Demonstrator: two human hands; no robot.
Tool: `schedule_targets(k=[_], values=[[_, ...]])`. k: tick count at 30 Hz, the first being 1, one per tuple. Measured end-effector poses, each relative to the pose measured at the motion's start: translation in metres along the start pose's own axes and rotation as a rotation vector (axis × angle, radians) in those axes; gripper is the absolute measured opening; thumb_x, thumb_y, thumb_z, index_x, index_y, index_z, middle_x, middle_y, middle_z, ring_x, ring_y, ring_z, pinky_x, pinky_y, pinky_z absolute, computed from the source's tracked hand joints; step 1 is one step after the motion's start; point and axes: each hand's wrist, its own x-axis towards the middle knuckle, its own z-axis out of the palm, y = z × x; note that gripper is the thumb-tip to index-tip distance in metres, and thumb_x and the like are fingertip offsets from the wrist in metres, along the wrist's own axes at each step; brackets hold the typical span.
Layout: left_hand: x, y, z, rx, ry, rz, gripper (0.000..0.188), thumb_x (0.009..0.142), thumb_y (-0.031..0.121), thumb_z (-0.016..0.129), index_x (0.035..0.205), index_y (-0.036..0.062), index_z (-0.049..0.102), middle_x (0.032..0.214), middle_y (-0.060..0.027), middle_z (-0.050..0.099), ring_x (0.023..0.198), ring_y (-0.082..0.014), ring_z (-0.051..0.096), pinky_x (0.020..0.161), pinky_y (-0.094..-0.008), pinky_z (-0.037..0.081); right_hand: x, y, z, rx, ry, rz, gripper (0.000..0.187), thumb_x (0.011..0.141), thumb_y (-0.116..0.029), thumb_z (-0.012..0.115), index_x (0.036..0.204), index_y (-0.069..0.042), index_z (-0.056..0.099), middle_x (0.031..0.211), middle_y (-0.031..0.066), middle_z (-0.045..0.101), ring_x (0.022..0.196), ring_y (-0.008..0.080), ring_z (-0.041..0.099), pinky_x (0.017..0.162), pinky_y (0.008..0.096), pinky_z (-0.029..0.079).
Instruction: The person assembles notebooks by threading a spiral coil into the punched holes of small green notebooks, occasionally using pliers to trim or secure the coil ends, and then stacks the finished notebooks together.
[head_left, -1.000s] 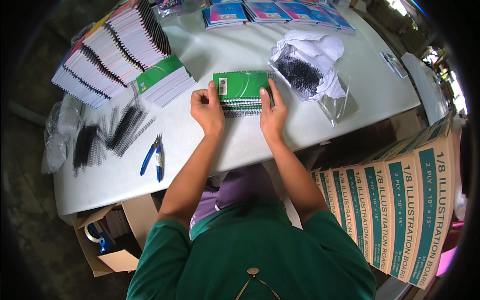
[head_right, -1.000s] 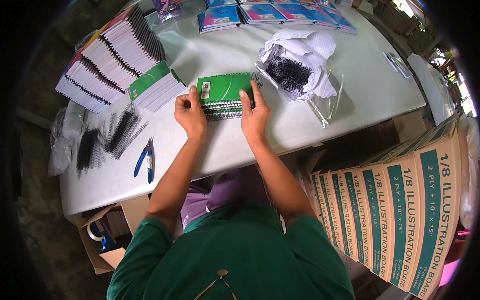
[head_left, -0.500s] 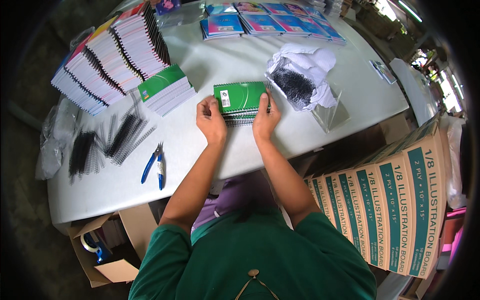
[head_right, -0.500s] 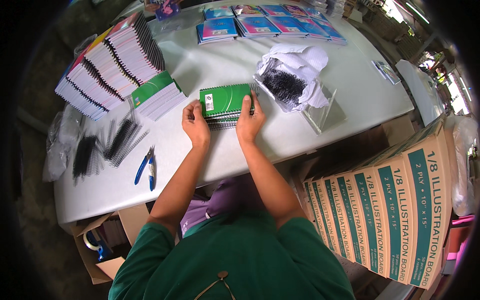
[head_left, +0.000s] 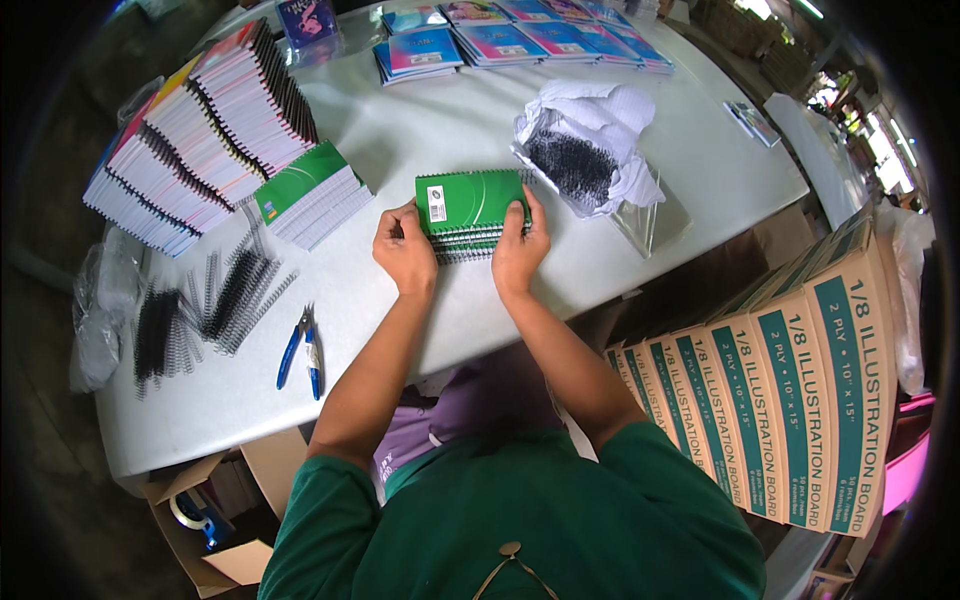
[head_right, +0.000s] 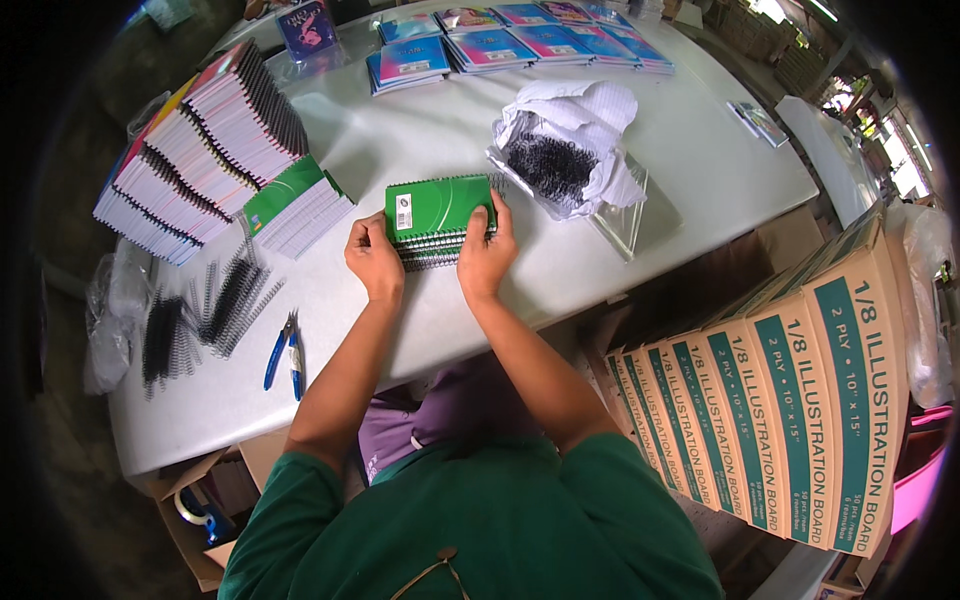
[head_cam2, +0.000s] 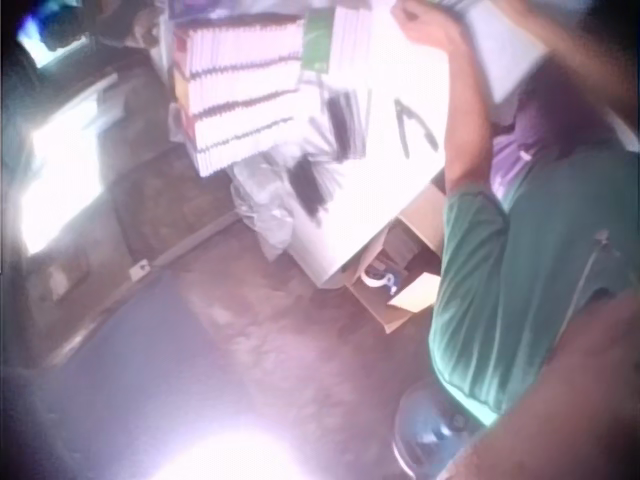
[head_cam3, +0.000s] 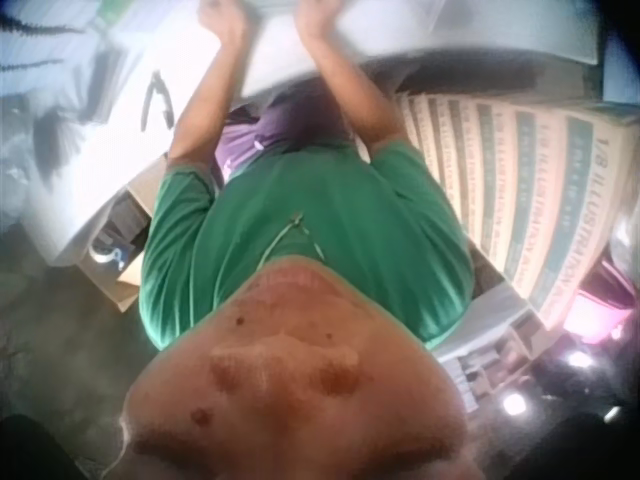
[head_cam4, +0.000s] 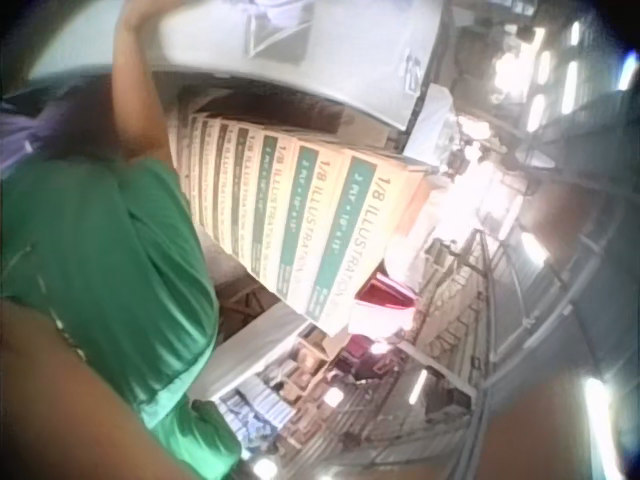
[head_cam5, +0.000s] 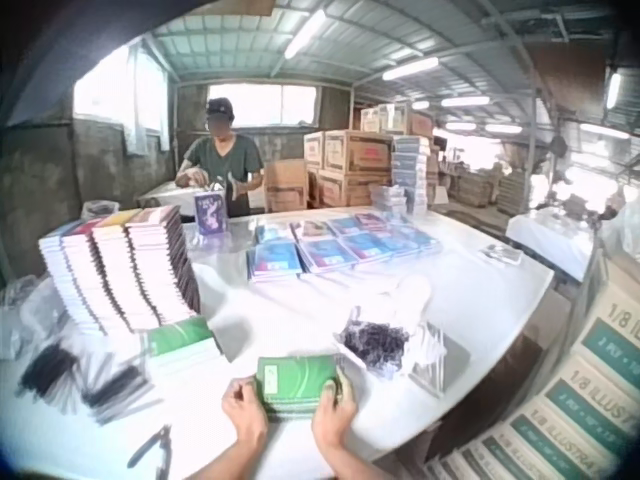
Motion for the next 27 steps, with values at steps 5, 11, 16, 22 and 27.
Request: schedule_targets(k=[5, 11, 16, 22, 27], values=[[0.000, -0.003, 0.000, 0.017, -0.014, 0.022, 0.016, 0.084, 0.009, 0.051, 0.077, -0.0034, 0.059, 0.081, -0.0105, 0.064, 0.072, -0.0122, 0.054, 0.072, -0.0257, 0.044, 0.001, 0.015, -0.001, -0.036, 0.048, -0.063, 0.027, 0.083, -0.006, 0.049, 0.108, 0.003, 0.054, 0.103, 0.0165, 0.057, 0.093, 0.0260, 0.053, 0.083, 0.0350, 0.041], [0.007, 0.009, -0.008, 0.187, -0.066, -0.026, 0.016, 0.084, 0.013, 0.056, 0.089, -0.0005, 0.062, 0.083, -0.0091, 0.062, 0.076, -0.0158, 0.056, 0.073, -0.0278, 0.044, 0.003, 0.012, -0.002, -0.043, 0.026, 0.009, 0.033, 0.081, -0.012, 0.053, 0.111, 0.002, 0.051, 0.106, 0.0175, 0.053, 0.098, 0.0293, 0.049, 0.087, 0.0378, 0.037], [0.086, 0.053, -0.068, 1.011, 0.048, 0.803, 0.041, 0.082, 0.014, 0.056, 0.120, 0.0010, 0.048, 0.118, -0.0198, 0.051, 0.112, -0.0347, 0.047, 0.094, -0.0388, 0.038, 0.001, -0.001, -0.017, -0.199, 0.098, -0.310, 0.046, 0.082, -0.016, 0.052, 0.121, 0.004, 0.037, 0.124, 0.0206, 0.039, 0.115, 0.0313, 0.037, 0.100, 0.0415, 0.025], [0.119, 0.068, -0.114, 1.394, -0.332, 0.545, 0.025, 0.084, 0.030, 0.056, 0.100, 0.0130, 0.064, 0.086, -0.0144, 0.065, 0.079, -0.0312, 0.063, 0.072, -0.0438, 0.048, -0.029, -0.043, -0.020, 0.155, -0.089, -0.552, 0.043, 0.085, -0.010, 0.051, 0.121, 0.005, 0.034, 0.122, 0.0215, 0.045, 0.114, 0.0269, 0.042, 0.101, 0.0391, 0.026], [0.126, 0.086, -0.115, 1.393, -0.463, 0.669, 0.025, 0.081, 0.030, 0.060, 0.099, 0.0136, 0.065, 0.085, -0.0129, 0.063, 0.080, -0.0299, 0.061, 0.069, -0.0412, 0.049, -0.049, -0.089, -0.028, 0.356, -0.544, -0.367, 0.028, 0.084, -0.004, 0.048, 0.111, 0.006, 0.045, 0.095, 0.0172, 0.061, 0.089, 0.0221, 0.058, 0.088, 0.0354, 0.040]])
